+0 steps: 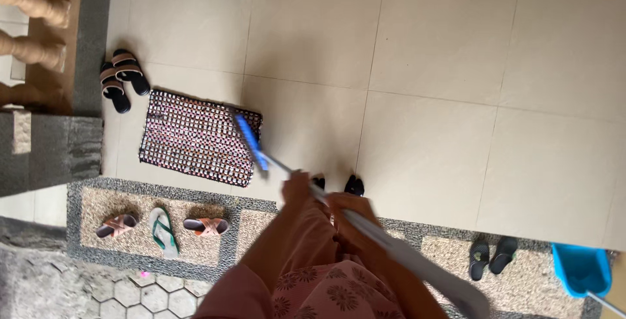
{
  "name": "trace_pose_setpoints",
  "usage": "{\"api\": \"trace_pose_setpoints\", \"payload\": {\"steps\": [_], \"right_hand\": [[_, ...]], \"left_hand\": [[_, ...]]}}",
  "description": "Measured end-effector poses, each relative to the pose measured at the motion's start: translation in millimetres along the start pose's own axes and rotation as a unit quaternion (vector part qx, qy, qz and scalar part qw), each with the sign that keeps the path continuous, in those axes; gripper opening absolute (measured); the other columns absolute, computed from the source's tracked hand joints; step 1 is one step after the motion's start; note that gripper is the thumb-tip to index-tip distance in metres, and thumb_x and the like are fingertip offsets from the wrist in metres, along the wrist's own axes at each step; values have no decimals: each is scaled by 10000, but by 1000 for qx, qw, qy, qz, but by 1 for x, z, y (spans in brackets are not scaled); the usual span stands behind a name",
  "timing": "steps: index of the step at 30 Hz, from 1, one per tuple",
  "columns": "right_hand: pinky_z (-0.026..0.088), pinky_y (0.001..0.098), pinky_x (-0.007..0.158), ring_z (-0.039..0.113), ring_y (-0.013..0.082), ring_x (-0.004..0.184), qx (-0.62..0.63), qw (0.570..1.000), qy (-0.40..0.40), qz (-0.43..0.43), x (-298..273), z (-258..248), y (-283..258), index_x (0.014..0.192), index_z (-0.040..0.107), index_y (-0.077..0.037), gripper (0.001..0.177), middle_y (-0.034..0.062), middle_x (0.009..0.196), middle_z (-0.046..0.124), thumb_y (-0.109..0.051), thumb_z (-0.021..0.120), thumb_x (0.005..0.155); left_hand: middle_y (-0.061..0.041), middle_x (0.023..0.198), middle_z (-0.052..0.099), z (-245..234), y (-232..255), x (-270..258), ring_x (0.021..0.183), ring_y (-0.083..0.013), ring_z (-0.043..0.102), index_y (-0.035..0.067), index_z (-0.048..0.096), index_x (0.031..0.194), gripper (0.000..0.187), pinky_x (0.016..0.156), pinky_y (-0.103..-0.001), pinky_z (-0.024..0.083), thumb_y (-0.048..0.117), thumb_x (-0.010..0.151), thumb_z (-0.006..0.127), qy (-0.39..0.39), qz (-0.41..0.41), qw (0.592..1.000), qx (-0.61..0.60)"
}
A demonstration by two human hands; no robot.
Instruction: The person sweeps a tiled floor using a long-handled brush, moving it around a rug and several pairs of sandals.
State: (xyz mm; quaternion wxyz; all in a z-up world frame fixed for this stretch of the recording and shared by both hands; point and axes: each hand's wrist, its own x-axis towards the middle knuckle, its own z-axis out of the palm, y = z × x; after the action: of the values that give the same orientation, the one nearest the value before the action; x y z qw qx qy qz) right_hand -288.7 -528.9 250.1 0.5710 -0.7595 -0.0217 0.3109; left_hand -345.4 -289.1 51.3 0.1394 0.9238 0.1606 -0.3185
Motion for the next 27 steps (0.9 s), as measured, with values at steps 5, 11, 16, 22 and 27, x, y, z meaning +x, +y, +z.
{"api": "trace_pose_setpoints", "payload": {"steps": [5, 11, 16, 22, 27], "right_hand": [[546, 259, 453, 707, 109, 554, -90, 991, 93, 37, -54, -66, -41, 1027, 764, -22, 199, 84, 797, 786, -130, 641, 915], [566, 276, 475, 723, 122, 589, -162, 956, 214, 116, -98, -121, -82, 994, 774, -21, 174, 101, 844, 785, -132, 657, 929], [582, 271, 531, 708, 127, 630, 38, 987, 156, 23, -94, -111, -1, 1023, 792, -36, 167, 106, 851, 817, -120, 668, 950], [595, 256, 597, 689, 88, 764, 93, 993, 10, 73, -43, 9, 75, 1182, 700, -104, 320, 37, 1048, 722, -90, 709, 862], [534, 229, 508, 668, 75, 655, 58, 995, 76, 4, -51, -50, 38, 1090, 738, -52, 190, 67, 919, 740, -59, 696, 905]], "left_hand": [[-101, 1296, 625, 51, 175, -23, 1012, -282, 700, 106, 659, 1181, 282, 794, -430, 575, 229, 929, 682, -116, 145, 981, -48], [-43, 1077, 723, -61, 290, -84, 970, -207, 713, 159, 734, 1075, 195, 918, -443, 546, 303, 1003, 624, -195, 269, 941, -71], [-101, 1000, 669, -83, 228, -77, 899, -252, 694, 141, 700, 1030, 149, 807, -460, 589, 258, 967, 631, -141, 191, 971, -21], [-78, 1123, 652, -56, 62, -32, 1043, -279, 674, 201, 686, 1090, 276, 824, -440, 587, 200, 823, 751, -105, -25, 992, 63], [-66, 1185, 665, 4, 106, -16, 1039, -244, 716, 143, 689, 1099, 212, 864, -418, 593, 245, 914, 713, -120, 19, 992, 33]]}}
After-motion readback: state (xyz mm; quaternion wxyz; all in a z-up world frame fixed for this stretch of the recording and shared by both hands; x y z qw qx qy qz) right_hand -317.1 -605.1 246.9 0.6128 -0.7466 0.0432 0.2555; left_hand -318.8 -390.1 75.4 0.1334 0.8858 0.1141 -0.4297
